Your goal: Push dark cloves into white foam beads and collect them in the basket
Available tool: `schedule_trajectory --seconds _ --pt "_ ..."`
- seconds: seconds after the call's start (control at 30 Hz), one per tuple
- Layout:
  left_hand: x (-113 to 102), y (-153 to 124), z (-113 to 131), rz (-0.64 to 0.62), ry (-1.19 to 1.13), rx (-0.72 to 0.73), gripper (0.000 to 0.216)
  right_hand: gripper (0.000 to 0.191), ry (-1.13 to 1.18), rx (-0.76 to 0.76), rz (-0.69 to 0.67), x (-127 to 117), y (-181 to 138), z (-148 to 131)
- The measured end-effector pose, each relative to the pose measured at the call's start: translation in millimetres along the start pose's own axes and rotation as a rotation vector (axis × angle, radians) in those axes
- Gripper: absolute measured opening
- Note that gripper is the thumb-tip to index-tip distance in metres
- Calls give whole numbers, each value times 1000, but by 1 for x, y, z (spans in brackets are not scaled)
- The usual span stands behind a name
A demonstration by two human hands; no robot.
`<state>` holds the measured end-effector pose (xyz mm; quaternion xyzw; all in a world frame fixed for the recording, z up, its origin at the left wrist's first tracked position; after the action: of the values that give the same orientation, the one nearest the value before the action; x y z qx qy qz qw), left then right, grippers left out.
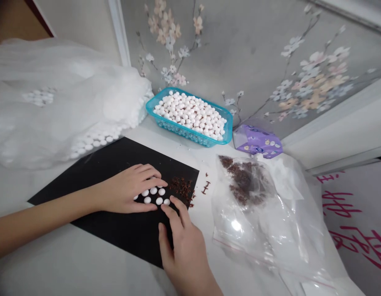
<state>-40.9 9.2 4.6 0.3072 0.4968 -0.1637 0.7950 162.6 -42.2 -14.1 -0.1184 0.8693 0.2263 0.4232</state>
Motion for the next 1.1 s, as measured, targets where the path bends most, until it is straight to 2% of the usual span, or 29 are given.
schedule_trajectory --seconds 0.2,0.5,0.63,0.8,0.9,1.1 --pt "2 0 -2 18 84 78 28 31 -13 6 16 0 0 -1" --pt "5 -4 -3 129 49 144 26 29 -10 6 24 0 0 -2" --pt "4 -4 -3 137 6 104 26 28 -3 12 22 0 0 -2" --pt "0 2 0 14 16 -20 26 29 -4 24 8 1 -1 -1" --pt "-2 5 1 -29 34 -44 21 29 -8 20 6 2 -2 0" --pt "-2 3 1 23 -1 -28 17 29 -12 10 3 0 0 -1"
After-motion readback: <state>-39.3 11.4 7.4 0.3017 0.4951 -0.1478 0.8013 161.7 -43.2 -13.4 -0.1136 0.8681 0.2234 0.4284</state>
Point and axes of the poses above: each hand's wrist, its own y-axis towards the middle knuckle, its own x-axis out of the palm, z = x × y, the point moved 1 cm from there along y, towards the middle knuckle, and after that the axes turned 12 degrees about z, right-handed, at the moved point
